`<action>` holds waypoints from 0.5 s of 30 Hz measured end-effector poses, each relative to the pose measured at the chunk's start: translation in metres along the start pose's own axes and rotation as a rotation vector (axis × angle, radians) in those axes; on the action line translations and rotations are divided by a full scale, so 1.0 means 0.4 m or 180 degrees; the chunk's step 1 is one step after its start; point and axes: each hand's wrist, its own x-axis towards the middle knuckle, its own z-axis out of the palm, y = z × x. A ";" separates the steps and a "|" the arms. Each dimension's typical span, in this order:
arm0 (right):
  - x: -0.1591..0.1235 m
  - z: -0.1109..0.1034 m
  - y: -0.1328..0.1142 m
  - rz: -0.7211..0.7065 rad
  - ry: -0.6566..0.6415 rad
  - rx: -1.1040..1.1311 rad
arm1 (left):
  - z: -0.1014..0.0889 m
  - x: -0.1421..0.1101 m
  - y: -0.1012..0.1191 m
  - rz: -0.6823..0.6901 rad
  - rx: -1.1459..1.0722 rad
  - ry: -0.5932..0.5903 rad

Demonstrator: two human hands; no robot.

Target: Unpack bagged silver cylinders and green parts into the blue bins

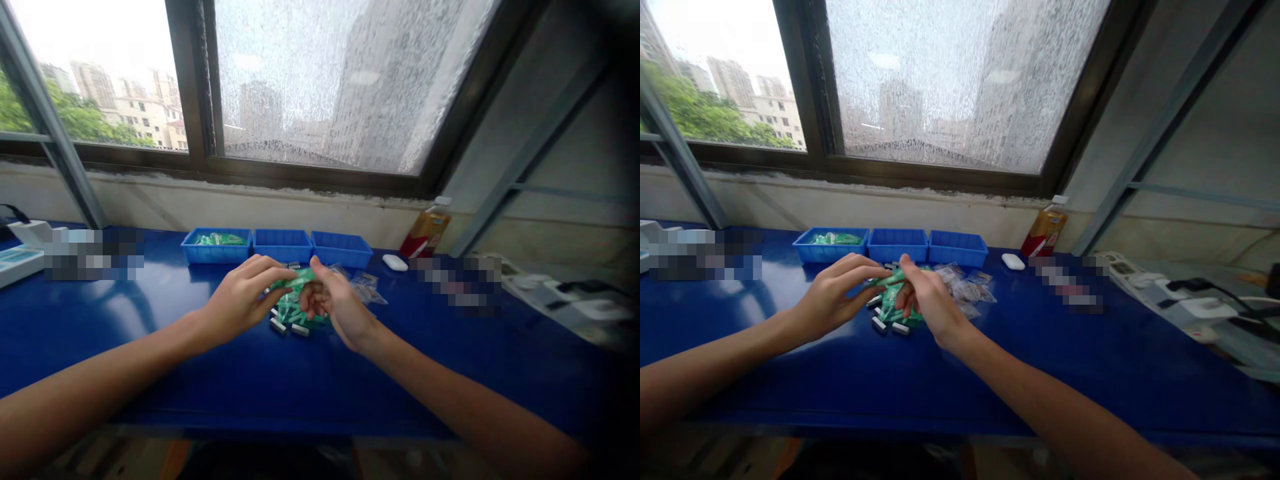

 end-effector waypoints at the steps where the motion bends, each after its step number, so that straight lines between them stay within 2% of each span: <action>1: 0.003 -0.001 0.004 0.0072 0.0061 0.0056 | 0.000 -0.001 0.003 0.0125 0.0012 -0.0120; 2: 0.006 -0.002 0.007 0.0053 0.0140 -0.0010 | 0.000 0.000 0.006 0.0162 -0.0014 -0.0227; 4: 0.009 -0.006 0.014 -0.0314 0.0335 -0.0544 | 0.000 0.005 0.012 -0.0063 -0.0242 -0.0386; 7: 0.006 -0.016 0.020 -0.1130 0.0396 -0.1799 | -0.004 0.018 0.016 -0.0961 -0.1107 -0.0623; 9: 0.000 -0.023 0.021 -0.1394 0.0328 -0.2385 | -0.008 0.026 0.014 -0.1649 -0.1872 -0.0743; 12: -0.013 -0.023 0.017 -0.1607 0.0258 -0.2896 | -0.008 0.031 0.005 -0.2318 -0.2639 -0.0703; 15: -0.022 -0.014 0.014 -0.1853 0.0214 -0.3092 | -0.005 0.034 -0.017 -0.2537 -0.2792 -0.0464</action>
